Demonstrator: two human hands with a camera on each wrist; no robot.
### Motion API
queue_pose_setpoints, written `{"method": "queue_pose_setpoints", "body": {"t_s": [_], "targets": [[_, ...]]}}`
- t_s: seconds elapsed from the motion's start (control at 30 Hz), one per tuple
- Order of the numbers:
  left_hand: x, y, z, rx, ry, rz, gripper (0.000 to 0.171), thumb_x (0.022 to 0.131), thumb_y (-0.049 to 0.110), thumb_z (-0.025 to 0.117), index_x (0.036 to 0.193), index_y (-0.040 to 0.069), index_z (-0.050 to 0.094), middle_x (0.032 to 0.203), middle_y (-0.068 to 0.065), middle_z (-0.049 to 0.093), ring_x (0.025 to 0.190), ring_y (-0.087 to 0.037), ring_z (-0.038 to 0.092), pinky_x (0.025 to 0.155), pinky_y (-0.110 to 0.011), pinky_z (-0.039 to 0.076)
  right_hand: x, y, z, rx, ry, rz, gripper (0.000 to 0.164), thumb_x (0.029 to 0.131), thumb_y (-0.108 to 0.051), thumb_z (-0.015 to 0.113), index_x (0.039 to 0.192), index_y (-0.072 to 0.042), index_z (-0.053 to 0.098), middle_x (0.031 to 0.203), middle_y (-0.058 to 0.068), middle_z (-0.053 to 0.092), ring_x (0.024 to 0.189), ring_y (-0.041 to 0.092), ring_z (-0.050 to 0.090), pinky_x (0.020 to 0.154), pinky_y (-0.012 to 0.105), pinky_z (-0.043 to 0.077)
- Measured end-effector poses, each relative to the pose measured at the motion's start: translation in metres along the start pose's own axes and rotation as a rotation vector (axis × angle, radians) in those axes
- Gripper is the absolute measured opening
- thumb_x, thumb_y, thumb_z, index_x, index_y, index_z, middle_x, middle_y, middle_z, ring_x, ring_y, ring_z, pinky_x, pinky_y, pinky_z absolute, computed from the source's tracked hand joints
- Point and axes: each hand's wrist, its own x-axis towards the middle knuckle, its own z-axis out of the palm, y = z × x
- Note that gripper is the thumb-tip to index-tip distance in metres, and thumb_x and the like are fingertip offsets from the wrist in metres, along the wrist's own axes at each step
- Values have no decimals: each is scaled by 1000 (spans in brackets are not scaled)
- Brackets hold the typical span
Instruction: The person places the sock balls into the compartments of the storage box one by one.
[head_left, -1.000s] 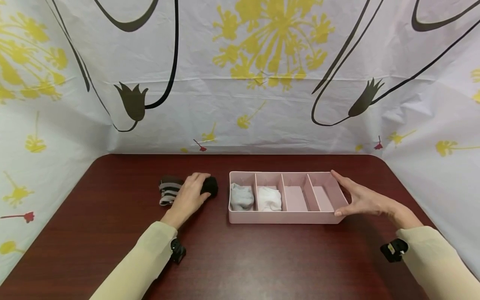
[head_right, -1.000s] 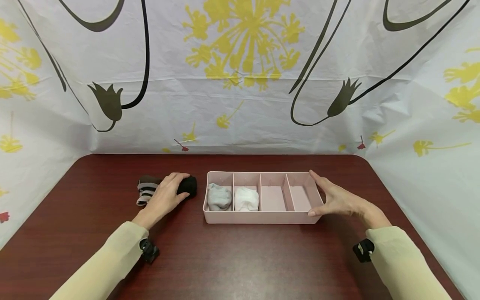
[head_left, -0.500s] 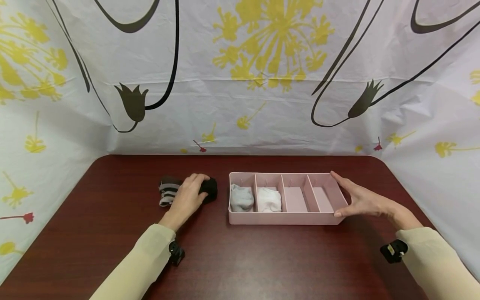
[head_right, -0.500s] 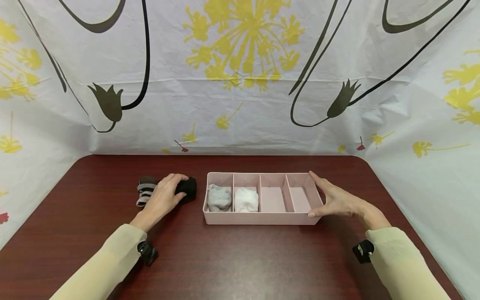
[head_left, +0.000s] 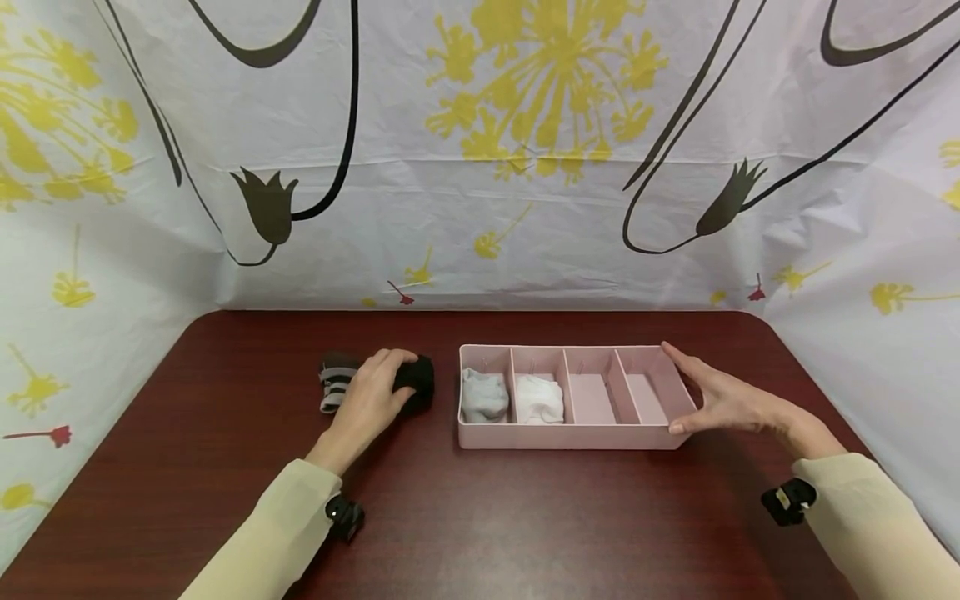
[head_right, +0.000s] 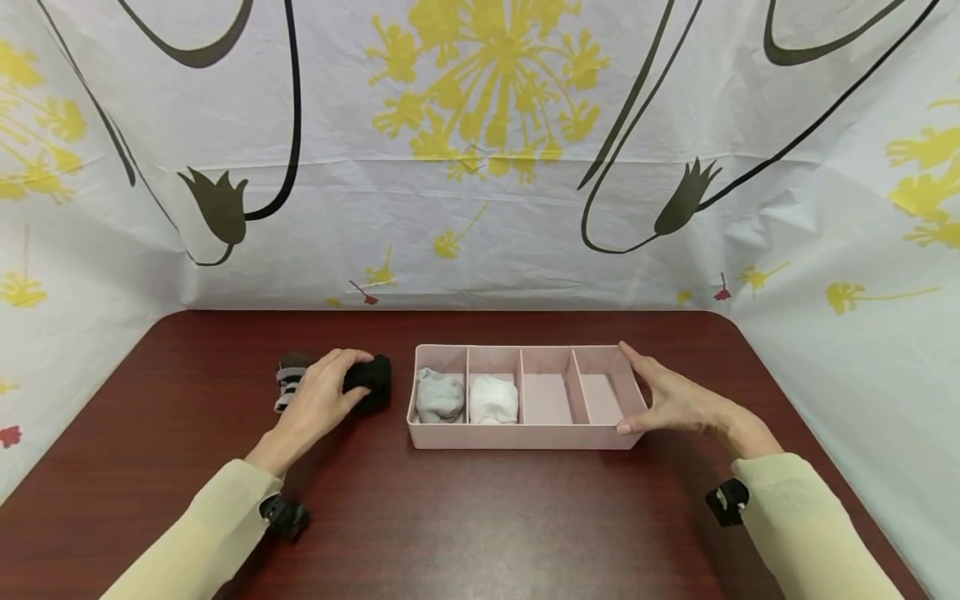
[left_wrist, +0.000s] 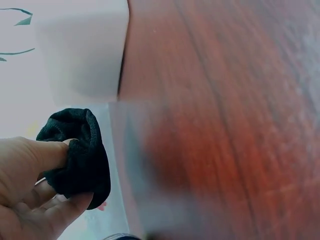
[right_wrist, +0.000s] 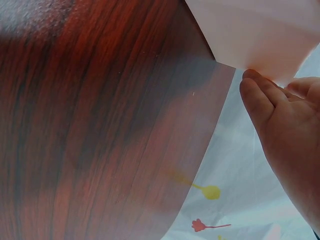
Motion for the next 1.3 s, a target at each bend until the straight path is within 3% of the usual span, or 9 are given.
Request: {"method": "queue_pose_setpoints", "body": {"t_s": [0.1,0.33,0.43,0.77,0.83,1.0,1.1,1.2,1.3], "targets": [[-1,3,-4,-8,13,20,41,76,2,76,114,5,61,112,-13,61,103,-31,58,84,-45,50,0,0,0,5,0,-1,116,65,-15,83,151,-4,5,149,33,13,132,58,11,95,72,18],[-4,12,-10,-24,38,54,42,75,3,76,114,6,61,112,-12,61,102,-29,58,85,-44,50,1,0,2,-14,2,7,115,68,-17,82,151,-6,4,150,29,15,130,47,20,95,62,28],[-4,19,-14,-31,44,68,42,76,3,77,115,7,61,112,-11,62,103,-28,58,86,-43,50,1,-1,2,-8,0,7,114,69,-17,81,152,-8,3,150,28,15,129,45,21,94,65,27],[5,51,-24,-122,89,180,43,74,1,77,113,7,62,108,-9,63,101,-25,60,86,-40,50,1,0,3,4,-3,9,114,69,-17,81,152,-9,3,150,28,14,130,45,19,95,64,27],[7,58,-23,-138,82,188,43,74,2,78,113,7,62,108,-9,63,102,-24,60,87,-39,50,0,1,3,0,-2,12,114,69,-17,81,152,-9,3,150,27,14,130,43,19,97,58,29],[15,75,-18,-161,54,203,42,74,2,77,113,8,62,108,-8,63,102,-24,60,87,-38,50,-1,2,3,-17,7,8,113,70,-19,81,152,-11,5,151,25,16,131,35,22,95,18,30],[20,85,-13,-179,23,208,41,75,2,77,113,8,62,109,-8,63,103,-24,60,88,-37,50,-1,3,3,-11,8,3,112,70,-18,81,152,-11,5,151,25,16,132,30,21,90,9,27],[23,96,-6,-198,-16,206,40,76,3,76,113,9,62,110,-7,63,105,-24,59,89,-37,49,-1,3,3,-5,7,5,112,70,-19,81,152,-11,5,151,25,16,133,31,21,91,8,26],[27,107,2,-206,-48,215,40,77,4,76,114,9,62,112,-7,62,106,-23,59,91,-38,48,0,3,2,3,5,-10,113,69,-17,82,151,-7,5,149,28,16,131,39,21,99,24,30]]}}
